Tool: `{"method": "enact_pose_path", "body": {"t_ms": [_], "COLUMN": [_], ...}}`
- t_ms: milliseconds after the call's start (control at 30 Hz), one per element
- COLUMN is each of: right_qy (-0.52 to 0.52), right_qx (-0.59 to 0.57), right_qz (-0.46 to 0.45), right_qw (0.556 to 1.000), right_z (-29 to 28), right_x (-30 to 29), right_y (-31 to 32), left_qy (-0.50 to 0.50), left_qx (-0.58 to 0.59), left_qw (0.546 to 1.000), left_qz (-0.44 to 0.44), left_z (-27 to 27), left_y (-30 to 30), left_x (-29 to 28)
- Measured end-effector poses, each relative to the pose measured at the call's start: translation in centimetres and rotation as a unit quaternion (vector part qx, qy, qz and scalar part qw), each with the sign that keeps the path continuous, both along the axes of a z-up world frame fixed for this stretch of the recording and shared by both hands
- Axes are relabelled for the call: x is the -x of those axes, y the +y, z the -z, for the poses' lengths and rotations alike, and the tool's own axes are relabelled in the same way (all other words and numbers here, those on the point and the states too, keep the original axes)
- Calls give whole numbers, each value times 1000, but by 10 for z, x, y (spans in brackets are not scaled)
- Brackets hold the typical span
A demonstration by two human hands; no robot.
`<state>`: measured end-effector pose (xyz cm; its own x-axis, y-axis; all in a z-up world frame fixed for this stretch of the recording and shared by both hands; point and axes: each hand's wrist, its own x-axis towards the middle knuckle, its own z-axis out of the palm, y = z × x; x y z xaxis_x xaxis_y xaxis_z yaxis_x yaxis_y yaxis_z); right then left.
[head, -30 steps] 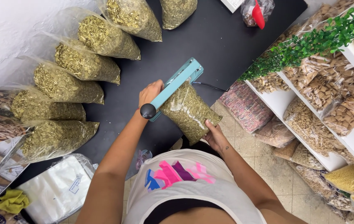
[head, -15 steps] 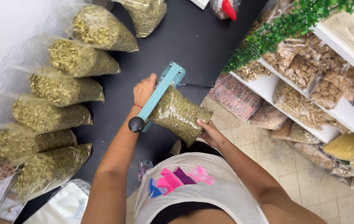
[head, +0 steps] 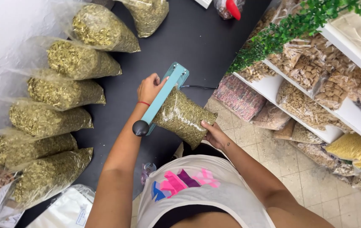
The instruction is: Sealing plastic bags filled with dried herbs using a manual heat sealer.
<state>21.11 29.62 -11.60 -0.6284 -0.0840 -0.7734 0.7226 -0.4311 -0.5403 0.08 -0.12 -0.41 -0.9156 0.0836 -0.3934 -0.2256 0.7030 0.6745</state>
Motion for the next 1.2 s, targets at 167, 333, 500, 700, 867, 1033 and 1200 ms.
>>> {"method": "enact_pose_path", "body": {"t_ms": [167, 333, 500, 700, 867, 1033, 1200], "right_qy": [2, -4, -3, 1, -1, -4, -6], "right_qx": [10, 16, 12, 11, 12, 14, 17], "right_qz": [-9, -10, -11, -28, -23, -19, -21], "right_qw": [1000, 1000, 1000, 1000, 1000, 1000, 1000], "right_z": [15, -57, -83, -72, -50, 0, -60], "right_x": [-1, 16, 21, 21, 18, 10, 19], "right_y": [5, -19, -27, -21, -13, 5, -16], "left_qy": [-17, -18, -163, -172, -194, -209, -175], "left_qx": [-86, -218, -134, -20, 60, 70, 34], "left_qw": [994, 965, 974, 983, 977, 971, 979], "left_qz": [-69, -143, -85, -58, -68, -87, -97], "left_z": [-10, -66, -167, -163, -134, -104, -140], "left_y": [-26, -63, -58, -52, -55, -62, -56], "left_x": [-16, -62, -83, -90, -94, -99, -98]}}
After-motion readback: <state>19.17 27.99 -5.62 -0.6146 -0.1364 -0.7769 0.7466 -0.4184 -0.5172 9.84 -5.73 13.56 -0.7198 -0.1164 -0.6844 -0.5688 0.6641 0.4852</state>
